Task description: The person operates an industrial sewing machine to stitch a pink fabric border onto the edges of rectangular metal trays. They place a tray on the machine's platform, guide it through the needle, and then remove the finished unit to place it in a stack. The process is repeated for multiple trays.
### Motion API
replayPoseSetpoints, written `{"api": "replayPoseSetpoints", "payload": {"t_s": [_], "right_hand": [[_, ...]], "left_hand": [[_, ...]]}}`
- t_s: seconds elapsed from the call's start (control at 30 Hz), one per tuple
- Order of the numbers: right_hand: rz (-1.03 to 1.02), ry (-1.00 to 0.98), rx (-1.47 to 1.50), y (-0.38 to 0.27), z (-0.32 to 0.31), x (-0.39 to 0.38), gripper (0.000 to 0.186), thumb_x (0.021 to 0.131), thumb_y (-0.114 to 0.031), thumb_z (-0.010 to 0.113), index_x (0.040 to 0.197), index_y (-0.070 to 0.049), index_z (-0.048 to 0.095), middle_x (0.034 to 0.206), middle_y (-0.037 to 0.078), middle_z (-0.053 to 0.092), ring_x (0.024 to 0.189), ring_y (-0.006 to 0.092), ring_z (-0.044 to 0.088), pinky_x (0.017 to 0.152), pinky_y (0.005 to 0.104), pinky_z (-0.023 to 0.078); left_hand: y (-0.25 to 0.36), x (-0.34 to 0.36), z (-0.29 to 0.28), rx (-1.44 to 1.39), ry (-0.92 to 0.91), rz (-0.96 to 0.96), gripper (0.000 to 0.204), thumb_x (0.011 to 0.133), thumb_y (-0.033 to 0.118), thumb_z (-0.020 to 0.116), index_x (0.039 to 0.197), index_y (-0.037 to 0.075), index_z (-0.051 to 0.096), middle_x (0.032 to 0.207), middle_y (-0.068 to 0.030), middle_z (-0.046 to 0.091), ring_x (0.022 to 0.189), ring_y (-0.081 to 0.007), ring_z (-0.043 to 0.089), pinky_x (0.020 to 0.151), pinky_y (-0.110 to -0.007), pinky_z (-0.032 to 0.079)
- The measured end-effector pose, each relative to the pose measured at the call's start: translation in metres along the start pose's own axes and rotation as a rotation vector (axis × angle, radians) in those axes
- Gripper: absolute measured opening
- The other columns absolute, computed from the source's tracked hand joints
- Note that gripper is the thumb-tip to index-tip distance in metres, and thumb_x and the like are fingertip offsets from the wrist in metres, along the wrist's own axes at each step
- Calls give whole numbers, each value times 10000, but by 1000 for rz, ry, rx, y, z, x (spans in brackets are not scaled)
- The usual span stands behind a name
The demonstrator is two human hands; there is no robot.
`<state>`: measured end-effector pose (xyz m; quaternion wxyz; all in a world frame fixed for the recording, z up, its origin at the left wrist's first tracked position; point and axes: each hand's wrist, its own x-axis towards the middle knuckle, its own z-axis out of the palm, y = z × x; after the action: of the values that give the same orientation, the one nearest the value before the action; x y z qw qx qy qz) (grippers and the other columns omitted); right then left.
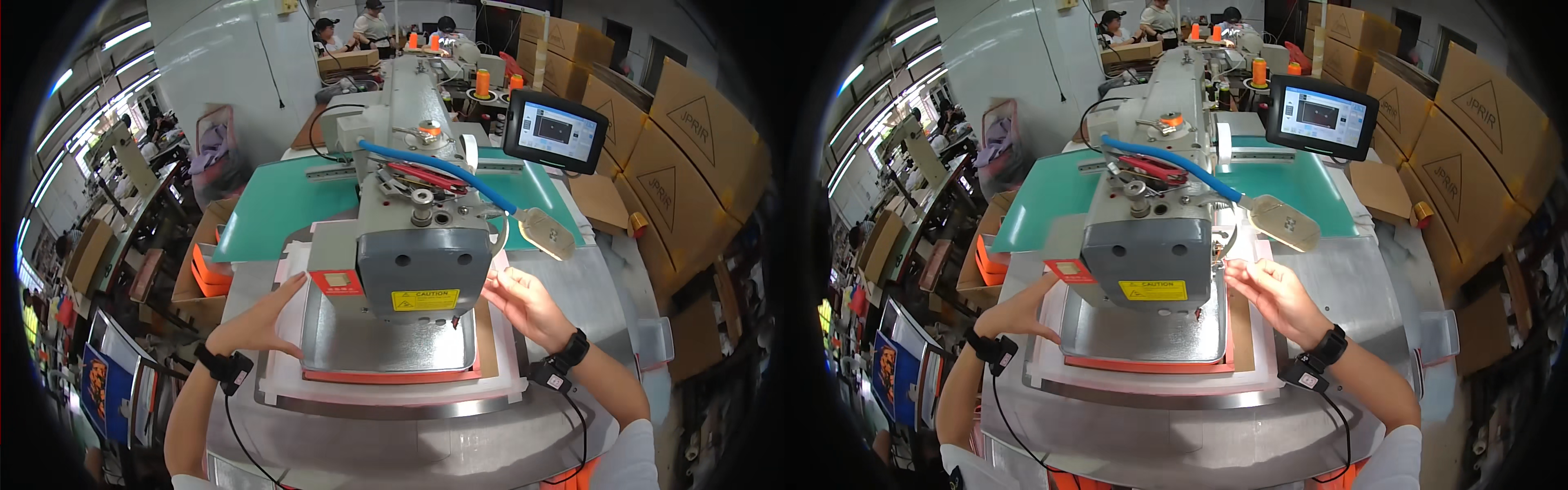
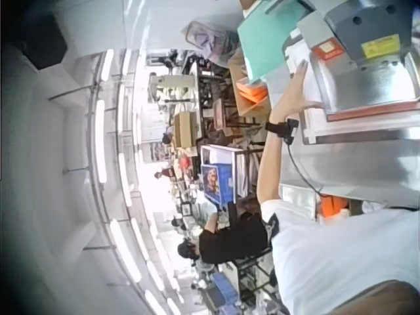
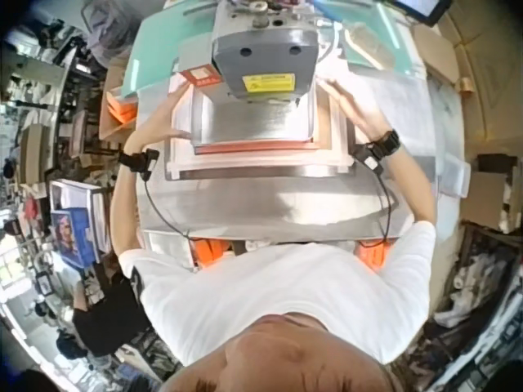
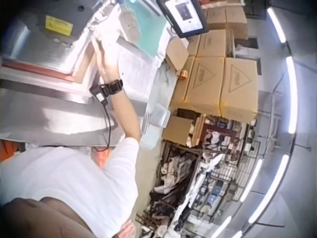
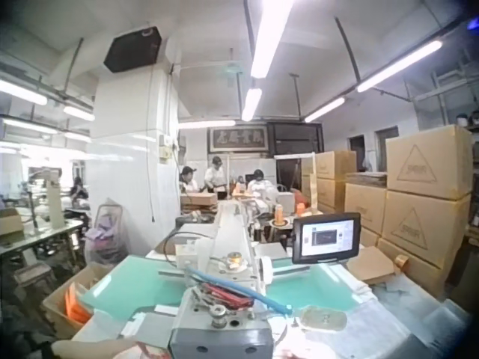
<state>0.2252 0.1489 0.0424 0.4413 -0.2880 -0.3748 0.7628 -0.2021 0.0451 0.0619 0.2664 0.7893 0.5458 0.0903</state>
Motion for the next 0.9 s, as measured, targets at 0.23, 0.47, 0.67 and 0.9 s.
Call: {"api": "replayPoseSetpoints", "payload": {"t_s": [0.23,0.47,0.67,0.9], "right_hand": [[-447,-138,-1162,13,-11,31,381,865,-306,730,916,-28,474,748,32,449,694,157,448,657,292,402],[-410,-504,-1543,13,-22,33,1108,646,-513,853,1383,118,318,1262,315,456,1221,422,446,1021,434,408],[-368,-610,-1478,18,-47,46,1205,615,-554,854,1399,134,250,1197,308,465,1185,412,428,1022,449,392],[-340,-571,-1605,3,-21,37,1225,549,-557,880,1345,156,282,1151,316,461,1153,398,437,983,425,415]], "left_hand": [[7,4,-1,115,-4,15,1361,522,563,874,1517,2,134,1591,-169,152,1480,-335,92,1178,-528,134],[12,6,-1,388,-20,28,1365,508,631,848,1498,-36,187,1590,-163,154,1484,-347,46,1174,-559,92],[11,11,-3,349,-54,23,1368,492,652,844,1489,-34,206,1585,-171,166,1480,-376,39,1166,-580,59],[-3,8,1,291,-70,-1,1322,492,643,854,1476,6,242,1549,-225,209,1471,-415,38,1159,-587,59]]}}
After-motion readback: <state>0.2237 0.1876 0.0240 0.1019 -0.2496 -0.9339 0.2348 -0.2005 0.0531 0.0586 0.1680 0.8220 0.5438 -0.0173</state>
